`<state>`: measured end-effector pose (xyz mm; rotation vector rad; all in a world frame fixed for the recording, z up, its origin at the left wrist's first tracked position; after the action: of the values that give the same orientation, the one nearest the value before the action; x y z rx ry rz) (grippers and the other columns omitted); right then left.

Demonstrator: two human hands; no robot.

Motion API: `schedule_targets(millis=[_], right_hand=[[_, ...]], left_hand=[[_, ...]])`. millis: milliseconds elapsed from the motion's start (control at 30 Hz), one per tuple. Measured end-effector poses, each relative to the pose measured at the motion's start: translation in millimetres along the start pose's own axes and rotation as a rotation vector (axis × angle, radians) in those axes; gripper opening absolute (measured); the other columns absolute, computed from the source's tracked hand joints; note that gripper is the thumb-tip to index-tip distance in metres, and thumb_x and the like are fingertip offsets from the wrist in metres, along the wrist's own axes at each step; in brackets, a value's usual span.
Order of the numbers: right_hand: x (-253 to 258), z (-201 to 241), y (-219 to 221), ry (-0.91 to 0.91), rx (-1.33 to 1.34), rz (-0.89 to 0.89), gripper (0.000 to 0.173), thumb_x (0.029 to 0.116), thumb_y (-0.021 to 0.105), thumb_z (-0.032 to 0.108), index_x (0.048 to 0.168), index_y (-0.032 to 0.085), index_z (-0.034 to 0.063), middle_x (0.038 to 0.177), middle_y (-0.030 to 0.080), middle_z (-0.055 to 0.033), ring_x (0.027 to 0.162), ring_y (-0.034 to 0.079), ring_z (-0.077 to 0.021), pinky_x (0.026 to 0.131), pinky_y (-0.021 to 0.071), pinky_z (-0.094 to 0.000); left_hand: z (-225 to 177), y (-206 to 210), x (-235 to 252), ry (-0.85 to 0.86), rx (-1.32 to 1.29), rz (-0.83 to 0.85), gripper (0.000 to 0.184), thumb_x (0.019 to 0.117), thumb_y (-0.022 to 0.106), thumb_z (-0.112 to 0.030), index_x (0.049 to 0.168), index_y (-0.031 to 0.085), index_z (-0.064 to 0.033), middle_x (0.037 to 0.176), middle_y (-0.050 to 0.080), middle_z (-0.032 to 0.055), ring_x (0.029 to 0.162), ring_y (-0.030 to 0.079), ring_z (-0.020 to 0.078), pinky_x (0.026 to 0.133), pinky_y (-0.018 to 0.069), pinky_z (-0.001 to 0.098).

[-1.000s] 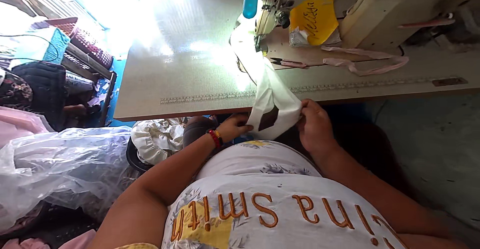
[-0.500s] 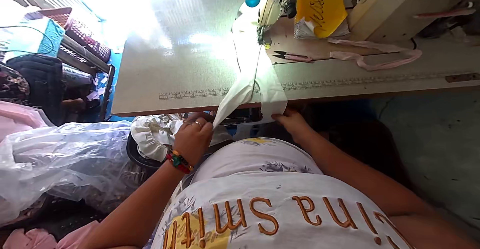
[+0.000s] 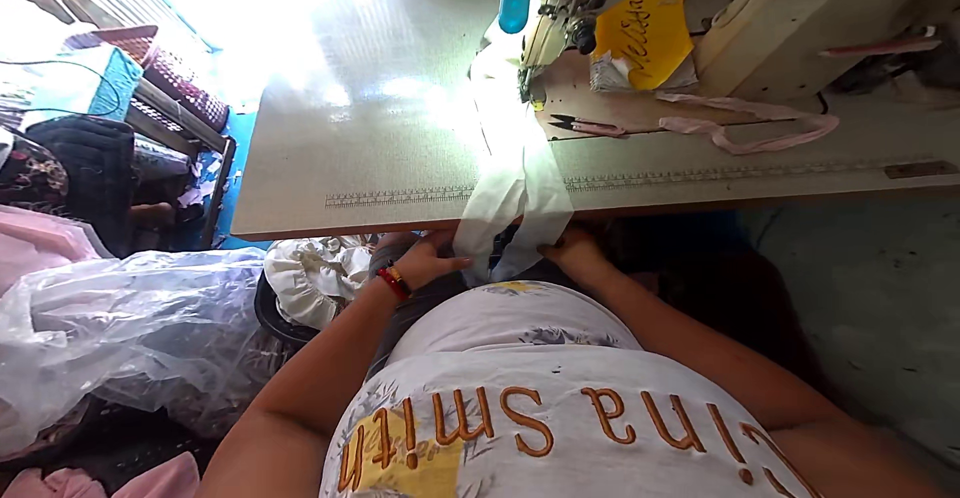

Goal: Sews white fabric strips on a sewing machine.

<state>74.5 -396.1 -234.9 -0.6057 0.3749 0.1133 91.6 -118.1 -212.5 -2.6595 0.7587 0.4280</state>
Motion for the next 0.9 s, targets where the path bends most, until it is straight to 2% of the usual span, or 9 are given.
schedule_targets(millis=[167, 233, 333, 433, 500, 567, 667, 767, 900], right_hand=[[-9, -1, -2, -0.044, -0.078, 0.194, 0.027, 0.0965, 0.068, 0.013, 0.113, 0.069, -0.0094, 0.111, 0.07, -0.0256, 0.107, 0.067, -0.0315, 0.099, 0.049, -0.0494], [-18, 3, 1, -0.207, 0.088, 0.23, 0.02, 0.0952, 0.067, 0.01, 0.106, 0.072, -0.0066, 0.102, 0.074, -0.0144, 0.097, 0.069, -0.0122, 0.093, 0.0549, -0.033], [-31, 27, -2, -0.306, 0.345, 0.403, 0.011, 0.0955, 0.064, 0.005, 0.1, 0.072, -0.0005, 0.094, 0.075, 0.0027, 0.09, 0.067, 0.0061, 0.087, 0.056, -0.0175], [-39, 53, -8, -0.373, 0.314, 0.49, 0.012, 0.0977, 0.062, 0.009, 0.1, 0.072, 0.0017, 0.093, 0.073, 0.0058, 0.089, 0.065, 0.0082, 0.086, 0.0538, -0.0151], [-43, 68, -10, -0.415, 0.318, 0.477, 0.013, 0.0977, 0.062, 0.011, 0.098, 0.072, 0.0027, 0.091, 0.073, 0.0059, 0.087, 0.065, 0.0073, 0.084, 0.0544, -0.0156], [-49, 79, -9, -0.422, 0.412, 0.485, 0.011, 0.098, 0.061, 0.008, 0.098, 0.071, 0.004, 0.09, 0.073, 0.0066, 0.087, 0.067, 0.005, 0.084, 0.0558, -0.0175], [-57, 90, -4, -0.422, 0.555, 0.583, 0.012, 0.0985, 0.058, 0.005, 0.104, 0.069, 0.0041, 0.094, 0.074, 0.0057, 0.09, 0.069, 0.001, 0.087, 0.0573, -0.021], [-61, 105, -4, -0.377, 0.562, 0.761, 0.013, 0.0965, 0.062, 0.007, 0.108, 0.066, 0.0062, 0.096, 0.073, 0.007, 0.091, 0.068, 0.0014, 0.086, 0.0568, -0.0198], [-71, 137, -5, -0.432, 0.486, 0.924, 0.01, 0.0968, 0.064, 0.011, 0.106, 0.067, 0.0078, 0.094, 0.073, 0.0084, 0.089, 0.068, 0.0034, 0.083, 0.058, -0.0187]], left_hand=[[3, -3, -27, 0.076, -0.034, -0.13, 0.019, 0.0961, 0.069, -0.012, 0.108, 0.069, 0.0037, 0.099, 0.071, 0.0064, 0.09, 0.067, 0.0065, 0.088, 0.0566, 0.0299], [-1, -11, -46, 0.131, -0.088, -0.17, 0.015, 0.0954, 0.068, -0.01, 0.107, 0.068, 0.0004, 0.095, 0.071, -0.0004, 0.087, 0.068, 0.0029, 0.085, 0.0583, 0.0266], [-25, -33, -73, 0.127, -0.034, -0.135, 0.024, 0.0949, 0.065, -0.008, 0.118, 0.064, -0.0012, 0.096, 0.071, -0.0009, 0.085, 0.068, 0.0032, 0.081, 0.0587, 0.0258], [-58, -71, -95, 0.193, 0.163, -0.187, 0.035, 0.101, 0.06, -0.01, 0.136, 0.057, -0.0073, 0.1, 0.072, 0.0047, 0.079, 0.069, 0.0082, 0.072, 0.0602, 0.0287], [-87, -87, -114, 0.288, 0.421, -0.281, 0.035, 0.1014, 0.059, -0.015, 0.137, 0.059, -0.014, 0.097, 0.07, 0.0019, 0.073, 0.067, 0.0072, 0.064, 0.0586, 0.0268], [-113, -81, -129, 0.315, 0.728, -0.33, 0.028, 0.096, 0.06, -0.013, 0.123, 0.067, -0.0118, 0.092, 0.07, 0.0054, 0.072, 0.065, 0.0169, 0.063, 0.0553, 0.0405], [-111, -66, -128, 0.033, 0.88, -0.142, 0.036, 0.0955, 0.07, -0.008, 0.13, 0.066, -0.0158, 0.101, 0.071, 0.0182, 0.087, 0.069, 0.0411, 0.075, 0.0542, 0.0652], [-104, -78, -137, 0.258, 0.88, -0.22, 0.018, 0.0958, 0.063, -0.009, 0.109, 0.074, -0.0145, 0.094, 0.072, 0.0078, 0.084, 0.07, 0.0284, 0.071, 0.0564, 0.054], [-126, -77, -156, 0.402, 0.895, -0.256, 0.021, 0.0918, 0.058, -0.019, 0.095, 0.078, -0.0254, 0.111, 0.072, -0.0038, 0.103, 0.069, 0.0101, 0.083, 0.0592, 0.0337]])
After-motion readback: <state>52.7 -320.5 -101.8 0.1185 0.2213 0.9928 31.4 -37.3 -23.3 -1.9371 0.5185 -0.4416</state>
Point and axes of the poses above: each hand's wrist, its own x-axis towards the middle knuckle, its own y-axis out of the palm, z = x × y, the point moved 2 cm from there along x, towards the middle knuckle
